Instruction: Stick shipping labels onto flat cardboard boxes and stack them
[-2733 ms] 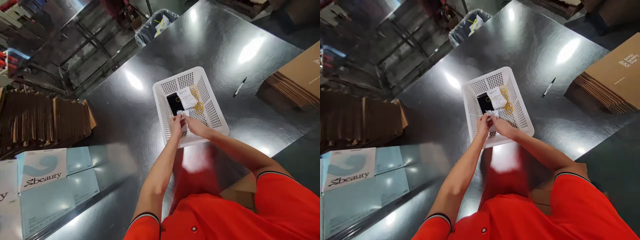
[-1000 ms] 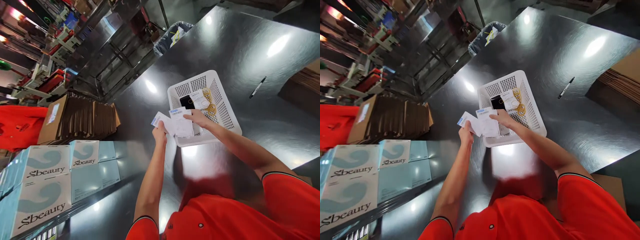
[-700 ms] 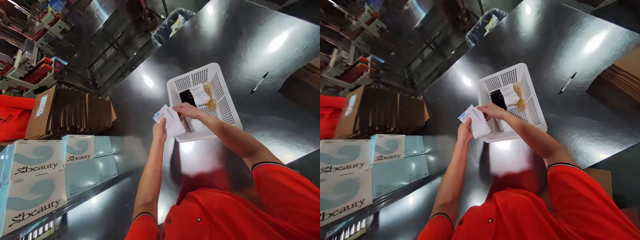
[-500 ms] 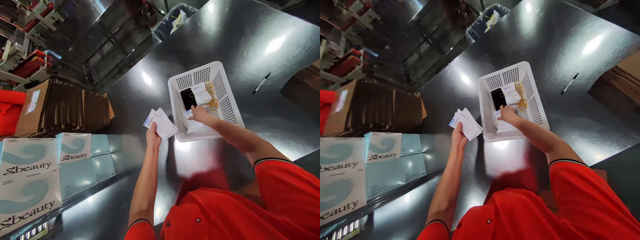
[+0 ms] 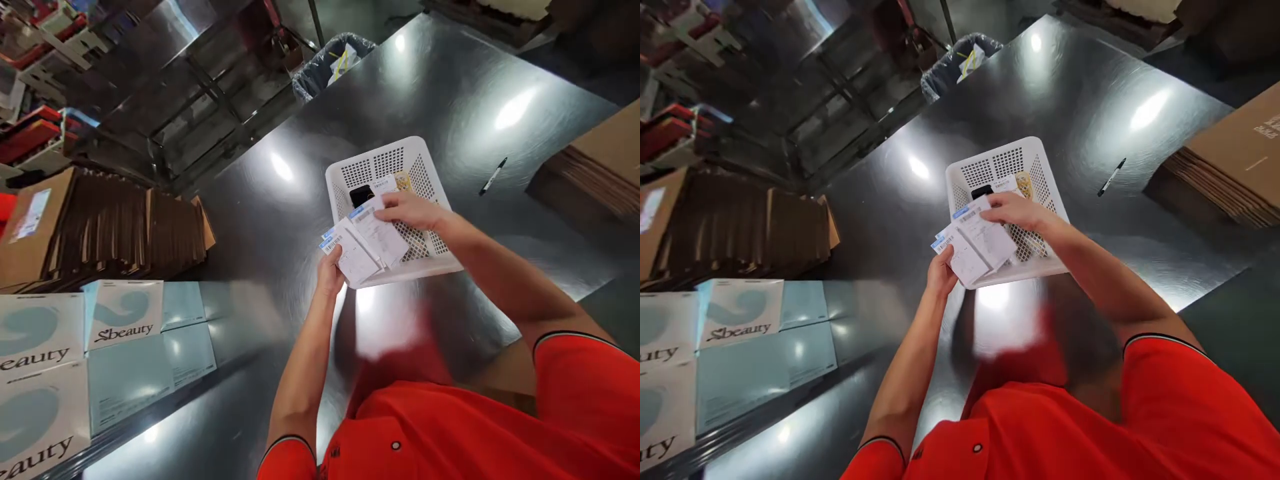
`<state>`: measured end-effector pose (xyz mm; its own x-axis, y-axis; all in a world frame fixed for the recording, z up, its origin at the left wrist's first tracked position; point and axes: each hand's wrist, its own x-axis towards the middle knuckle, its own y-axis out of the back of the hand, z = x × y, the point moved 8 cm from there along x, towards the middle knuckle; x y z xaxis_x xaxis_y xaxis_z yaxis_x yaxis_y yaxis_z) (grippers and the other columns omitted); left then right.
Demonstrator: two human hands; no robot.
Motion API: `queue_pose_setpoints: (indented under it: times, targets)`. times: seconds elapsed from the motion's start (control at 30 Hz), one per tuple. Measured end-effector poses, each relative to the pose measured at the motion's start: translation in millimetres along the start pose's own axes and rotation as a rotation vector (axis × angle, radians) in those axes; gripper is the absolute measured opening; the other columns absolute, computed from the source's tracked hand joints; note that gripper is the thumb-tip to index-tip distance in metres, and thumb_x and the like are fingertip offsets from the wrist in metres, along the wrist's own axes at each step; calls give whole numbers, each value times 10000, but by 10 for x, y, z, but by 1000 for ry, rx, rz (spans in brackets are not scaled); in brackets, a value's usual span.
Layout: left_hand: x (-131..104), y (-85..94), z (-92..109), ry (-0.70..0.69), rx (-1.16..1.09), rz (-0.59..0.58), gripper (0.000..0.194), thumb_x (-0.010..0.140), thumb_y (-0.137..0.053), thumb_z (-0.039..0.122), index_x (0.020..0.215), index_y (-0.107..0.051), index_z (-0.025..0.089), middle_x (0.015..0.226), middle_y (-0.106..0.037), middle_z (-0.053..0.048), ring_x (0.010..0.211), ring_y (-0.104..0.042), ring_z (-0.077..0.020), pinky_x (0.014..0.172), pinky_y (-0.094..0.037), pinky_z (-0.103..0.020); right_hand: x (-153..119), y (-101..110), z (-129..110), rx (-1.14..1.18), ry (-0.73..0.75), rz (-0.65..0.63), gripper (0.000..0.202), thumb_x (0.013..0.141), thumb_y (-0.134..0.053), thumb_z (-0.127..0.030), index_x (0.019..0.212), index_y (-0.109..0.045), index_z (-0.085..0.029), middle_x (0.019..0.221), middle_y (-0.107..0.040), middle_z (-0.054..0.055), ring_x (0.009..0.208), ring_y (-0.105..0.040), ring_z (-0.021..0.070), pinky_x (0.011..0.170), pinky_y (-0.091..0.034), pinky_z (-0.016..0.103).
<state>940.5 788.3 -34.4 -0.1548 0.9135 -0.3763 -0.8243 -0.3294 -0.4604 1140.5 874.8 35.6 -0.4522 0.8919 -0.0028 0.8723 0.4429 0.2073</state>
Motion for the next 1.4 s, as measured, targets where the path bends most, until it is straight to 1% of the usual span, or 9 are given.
queue_pose_setpoints:
  times: [0.13, 0.33, 0.5, 0.6, 0.73, 0.87, 1.03, 1.2, 1.4]
  targets:
    - [-154, -141, -86, 122, -17, -153, 284, 738, -717, 261, 989, -704, 130, 1032, -757, -125, 1186, -629, -302, 1062, -469, -445, -24, -514, 77, -3, 27, -73, 234, 815, -596, -230, 1003, -702, -138, 964, -712, 36, 829, -625, 159, 724, -483, 247]
    - [-272, -39, 14, 68, -46, -140, 238, 807, -661, 383, 916, -716, 179, 1050, -756, -92, 1180, -632, -286, 1033, -498, -430, -71, -474, 92, -255, 57, 263, 139, 860, -520, -216, 864, -631, -132, 861, -658, 54, 830, -583, 195, 791, -454, 308]
    - [-35, -280, 254, -58, 70, -65, 202, 784, -728, 240, 971, -709, 167, 1038, -760, -74, 1179, -632, -270, 1015, -514, -391, 9, -510, -311, -98, 171, 160, 242, 900, -531, -273, 1111, -592, -170, 886, -653, 11, 810, -603, 153, 766, -482, 264]
    - [127, -514, 549, -220, -28, -66, 277, 831, -710, 338, 1057, -690, 180, 1170, -725, -75, 1233, -597, -261, 1013, -518, -376, 51, -419, -367, 320, 137, 157, 460, 977, -410, -407, 1397, -358, -227, 1008, -653, 25, 793, -623, 135, 666, -519, 246]
    - [265, -725, 609, -214, 37, -40, 387, 925, -569, 437, 1177, -654, 157, 1198, -710, -102, 1221, -605, -253, 945, -551, -337, -75, -684, -347, 630, 68, -123, 456, 903, -551, -502, 1255, -504, -215, 949, -652, 30, 716, -620, 136, 587, -540, 251]
    - [356, -765, 566, -187, 24, 5, 403, 984, -461, 416, 1229, -621, 140, 1283, -667, -109, 1237, -596, -222, 943, -549, -301, -257, -761, -88, 377, 21, -172, 251, 842, -654, -396, 867, -617, -149, 725, -625, 14, 569, -554, 107, 514, -474, 220]
    - [439, -606, 806, -296, -105, 33, 337, 982, -495, 305, 1270, -602, 167, 1224, -703, -73, 1312, -531, -201, 1022, -504, -313, -255, -355, 428, -281, -38, 7, 100, 825, -606, -163, 886, -667, -113, 861, -692, 92, 845, -649, 206, 786, -513, 310]
    - [492, -690, 649, -261, -102, -47, 346, 988, -471, 311, 1270, -605, 164, 1193, -718, -76, 1298, -546, -212, 1062, -481, -345, -69, -593, 108, 18, 141, -15, 521, 816, -669, -265, 1303, -505, -176, 1157, -667, 82, 980, -648, 192, 755, -550, 275]
    - [558, -505, 903, -326, -136, 63, 428, 1018, -363, 258, 1425, -455, 165, 1301, -661, -91, 1295, -547, -171, 1054, -488, -304, -67, -610, 227, -247, 8, -11, 285, 963, -431, -261, 879, -675, -141, 753, -680, 65, 733, -648, 187, 722, -517, 305]
